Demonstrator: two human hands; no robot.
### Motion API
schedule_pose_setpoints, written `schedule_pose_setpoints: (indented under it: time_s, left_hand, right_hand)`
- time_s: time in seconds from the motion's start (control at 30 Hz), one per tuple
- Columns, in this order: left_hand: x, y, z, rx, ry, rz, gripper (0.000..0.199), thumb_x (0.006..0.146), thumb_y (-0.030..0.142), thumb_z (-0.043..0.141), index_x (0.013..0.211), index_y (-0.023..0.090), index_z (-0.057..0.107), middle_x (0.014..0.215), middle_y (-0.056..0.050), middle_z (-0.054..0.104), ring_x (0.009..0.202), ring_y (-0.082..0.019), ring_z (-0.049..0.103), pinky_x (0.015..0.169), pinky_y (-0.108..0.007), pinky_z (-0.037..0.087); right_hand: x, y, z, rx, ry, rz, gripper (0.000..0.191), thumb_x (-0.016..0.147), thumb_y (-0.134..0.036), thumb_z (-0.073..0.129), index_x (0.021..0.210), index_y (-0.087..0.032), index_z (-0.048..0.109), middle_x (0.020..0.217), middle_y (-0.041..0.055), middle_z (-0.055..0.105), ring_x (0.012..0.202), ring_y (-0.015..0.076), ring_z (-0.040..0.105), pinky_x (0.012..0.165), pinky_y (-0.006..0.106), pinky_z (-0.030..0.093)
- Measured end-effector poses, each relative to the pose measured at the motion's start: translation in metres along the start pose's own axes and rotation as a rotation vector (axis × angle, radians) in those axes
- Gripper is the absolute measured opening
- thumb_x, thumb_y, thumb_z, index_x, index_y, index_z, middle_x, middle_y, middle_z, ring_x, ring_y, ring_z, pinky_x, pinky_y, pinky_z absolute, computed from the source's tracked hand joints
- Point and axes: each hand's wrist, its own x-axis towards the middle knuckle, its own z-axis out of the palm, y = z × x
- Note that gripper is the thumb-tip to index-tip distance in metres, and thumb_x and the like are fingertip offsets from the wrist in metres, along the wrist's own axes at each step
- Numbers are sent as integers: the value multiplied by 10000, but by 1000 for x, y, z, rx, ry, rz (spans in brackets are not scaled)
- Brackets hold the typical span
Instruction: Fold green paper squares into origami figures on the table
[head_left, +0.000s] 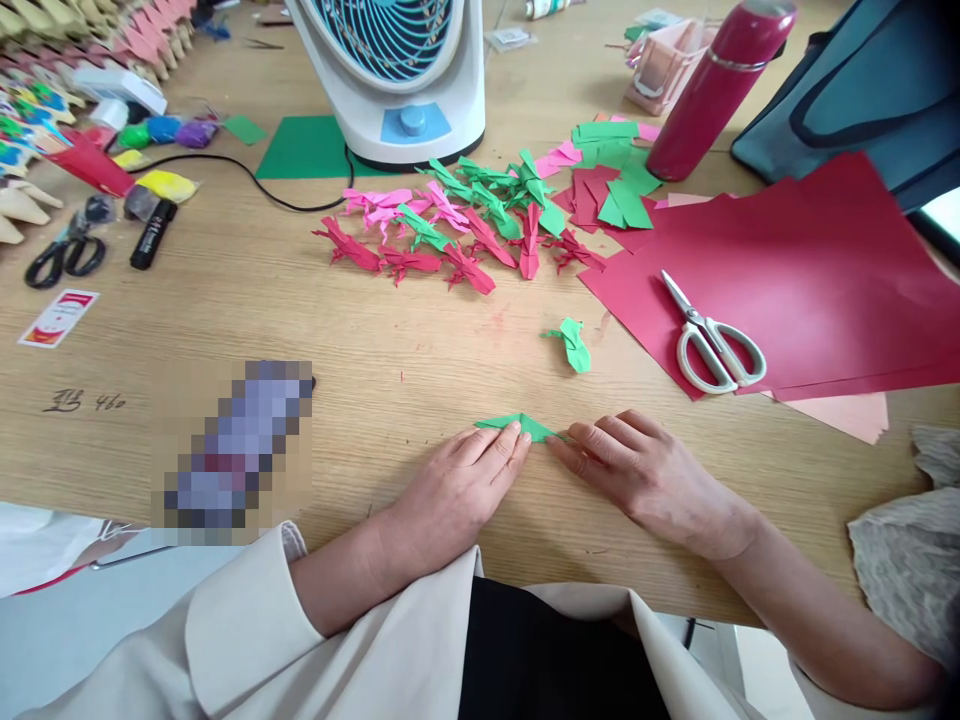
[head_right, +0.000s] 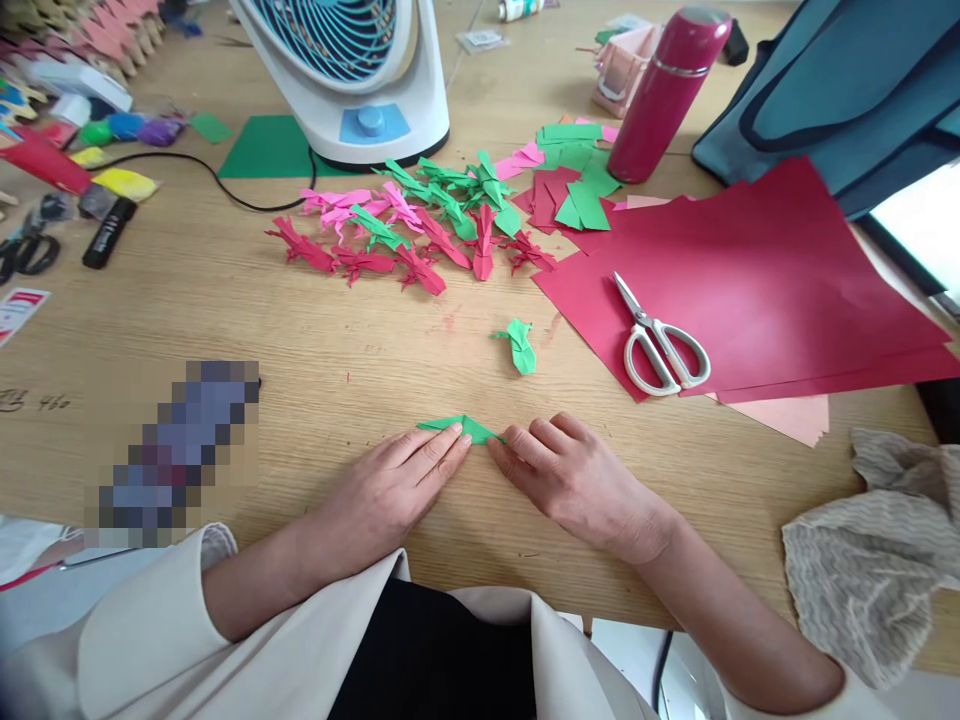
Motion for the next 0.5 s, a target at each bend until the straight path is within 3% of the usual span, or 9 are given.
schedule_pose_setpoints:
  time_s: [0.3, 0.5]
  left_hand:
    - [0, 1, 1, 12, 25, -2, 452, 974, 91, 401, 1420, 67, 476, 1441, -137, 546, 1171, -223, 560, 1004, -366, 495]
    - [0, 1, 3, 9, 55, 3, 437, 975, 104, 438, 1406, 69, 500, 1421, -119, 567, 1195, -225, 544, 1033, -363, 475]
  right_hand:
    - [-17, 8, -1, 4, -30, 0, 352, 979, -86, 426, 1268, -148, 616, 1123, 115, 682, 878, 212, 599, 746, 388, 470]
    - [-6, 0, 4, -40, -42, -2, 358, 984, -120, 464, 1309, -189, 598, 1048, 95, 669, 797, 193, 564, 708, 370, 445]
